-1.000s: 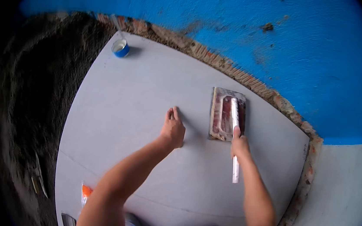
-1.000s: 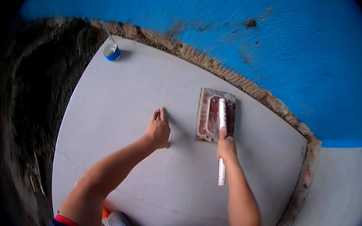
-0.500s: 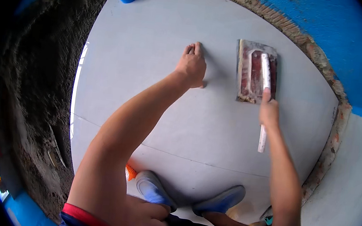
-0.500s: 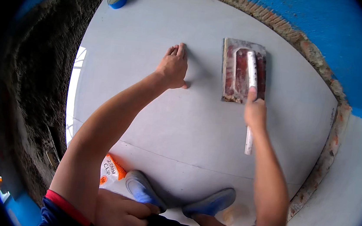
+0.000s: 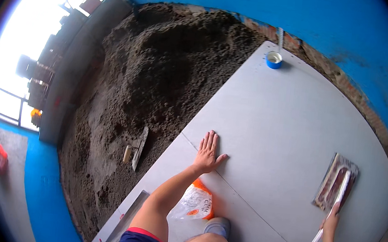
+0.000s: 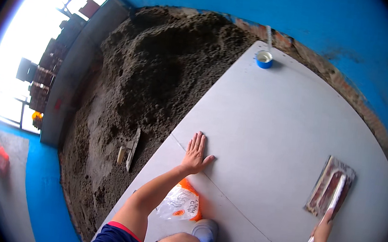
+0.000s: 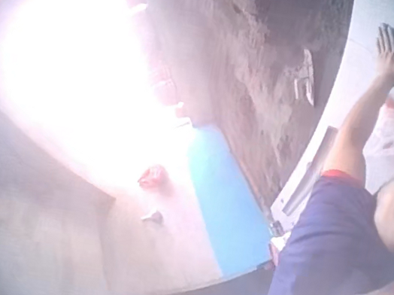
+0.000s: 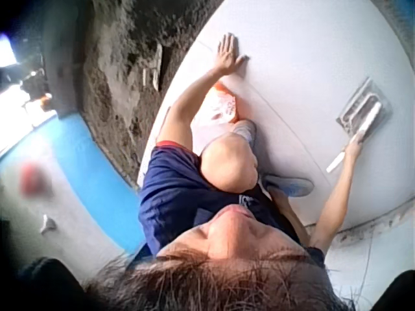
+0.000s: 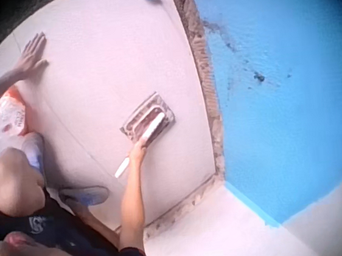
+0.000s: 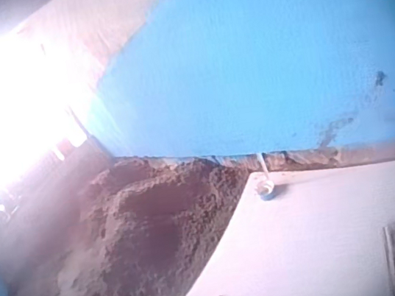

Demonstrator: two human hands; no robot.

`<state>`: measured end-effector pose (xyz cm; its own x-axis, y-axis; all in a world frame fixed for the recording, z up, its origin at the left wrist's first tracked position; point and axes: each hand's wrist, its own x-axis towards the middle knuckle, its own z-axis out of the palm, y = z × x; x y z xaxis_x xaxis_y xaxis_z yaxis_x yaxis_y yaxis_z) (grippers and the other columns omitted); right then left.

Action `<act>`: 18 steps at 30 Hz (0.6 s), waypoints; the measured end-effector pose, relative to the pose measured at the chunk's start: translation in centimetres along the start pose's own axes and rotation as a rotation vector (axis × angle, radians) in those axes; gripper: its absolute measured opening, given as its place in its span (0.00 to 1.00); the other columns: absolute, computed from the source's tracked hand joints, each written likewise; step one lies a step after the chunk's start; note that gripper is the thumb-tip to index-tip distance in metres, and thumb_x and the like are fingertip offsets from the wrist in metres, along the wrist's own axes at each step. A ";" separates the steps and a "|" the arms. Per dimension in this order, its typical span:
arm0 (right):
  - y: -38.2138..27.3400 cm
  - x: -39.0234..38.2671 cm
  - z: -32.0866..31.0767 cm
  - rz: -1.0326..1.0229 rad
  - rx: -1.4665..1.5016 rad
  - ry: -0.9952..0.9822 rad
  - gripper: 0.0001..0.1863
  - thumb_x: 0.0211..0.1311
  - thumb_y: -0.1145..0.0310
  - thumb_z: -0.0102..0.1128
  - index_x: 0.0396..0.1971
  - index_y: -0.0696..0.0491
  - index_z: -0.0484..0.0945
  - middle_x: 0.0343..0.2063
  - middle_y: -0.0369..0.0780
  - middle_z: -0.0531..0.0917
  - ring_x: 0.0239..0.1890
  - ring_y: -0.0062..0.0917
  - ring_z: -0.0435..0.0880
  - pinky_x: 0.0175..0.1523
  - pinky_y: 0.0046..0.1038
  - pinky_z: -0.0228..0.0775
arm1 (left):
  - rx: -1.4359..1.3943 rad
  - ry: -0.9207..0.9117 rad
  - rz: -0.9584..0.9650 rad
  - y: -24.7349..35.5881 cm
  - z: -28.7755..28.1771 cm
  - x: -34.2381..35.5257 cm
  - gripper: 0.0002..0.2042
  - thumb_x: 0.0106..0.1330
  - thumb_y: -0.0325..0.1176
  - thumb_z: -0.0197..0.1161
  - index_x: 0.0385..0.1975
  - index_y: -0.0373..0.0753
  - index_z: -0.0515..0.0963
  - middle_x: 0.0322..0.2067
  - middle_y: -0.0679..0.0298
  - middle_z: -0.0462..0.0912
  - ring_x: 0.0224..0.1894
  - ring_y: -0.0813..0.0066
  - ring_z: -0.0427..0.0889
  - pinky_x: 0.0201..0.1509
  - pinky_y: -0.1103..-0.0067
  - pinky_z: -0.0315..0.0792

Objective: The person applies grout or mortar to a floor tile using a float and then places spacers along the tile edge by hand.

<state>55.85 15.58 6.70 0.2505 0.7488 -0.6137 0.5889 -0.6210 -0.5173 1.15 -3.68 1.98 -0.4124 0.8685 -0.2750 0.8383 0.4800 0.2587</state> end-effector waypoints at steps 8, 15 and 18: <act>0.9 0.9 -4.5 0.032 0.071 -0.169 0.36 0.65 0.28 0.41 0.19 0.48 0.69 0.07 0.32 0.64 0.05 0.21 0.63 0.10 0.26 0.54 | 0.002 -0.002 -0.078 3.7 1.7 -1.6 0.58 0.58 0.66 0.61 0.71 0.23 0.42 0.74 0.38 0.36 0.77 0.43 0.30 0.78 0.57 0.31; -11.1 -11.2 -19.0 -0.254 0.137 0.163 0.32 0.70 0.32 0.40 0.31 0.50 0.72 0.13 0.28 0.65 0.11 0.12 0.60 0.14 0.16 0.50 | 0.148 -0.111 -0.039 1.3 0.5 -4.0 0.67 0.45 0.61 0.75 0.69 0.17 0.38 0.72 0.31 0.35 0.76 0.38 0.30 0.78 0.56 0.33; -2.1 -12.4 -21.0 -0.487 0.584 0.239 0.33 0.68 0.30 0.38 0.36 0.50 0.70 0.15 0.28 0.64 0.12 0.11 0.59 0.15 0.15 0.50 | 0.202 -0.134 -0.039 0.8 -0.1 -4.1 0.68 0.44 0.60 0.76 0.69 0.18 0.37 0.72 0.32 0.33 0.76 0.37 0.29 0.78 0.56 0.33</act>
<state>67.61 12.43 27.92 0.2654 0.9556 -0.1280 0.1932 -0.1828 -0.9640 3.50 -6.88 3.38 -0.4063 0.8192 -0.4048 0.8824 0.4668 0.0588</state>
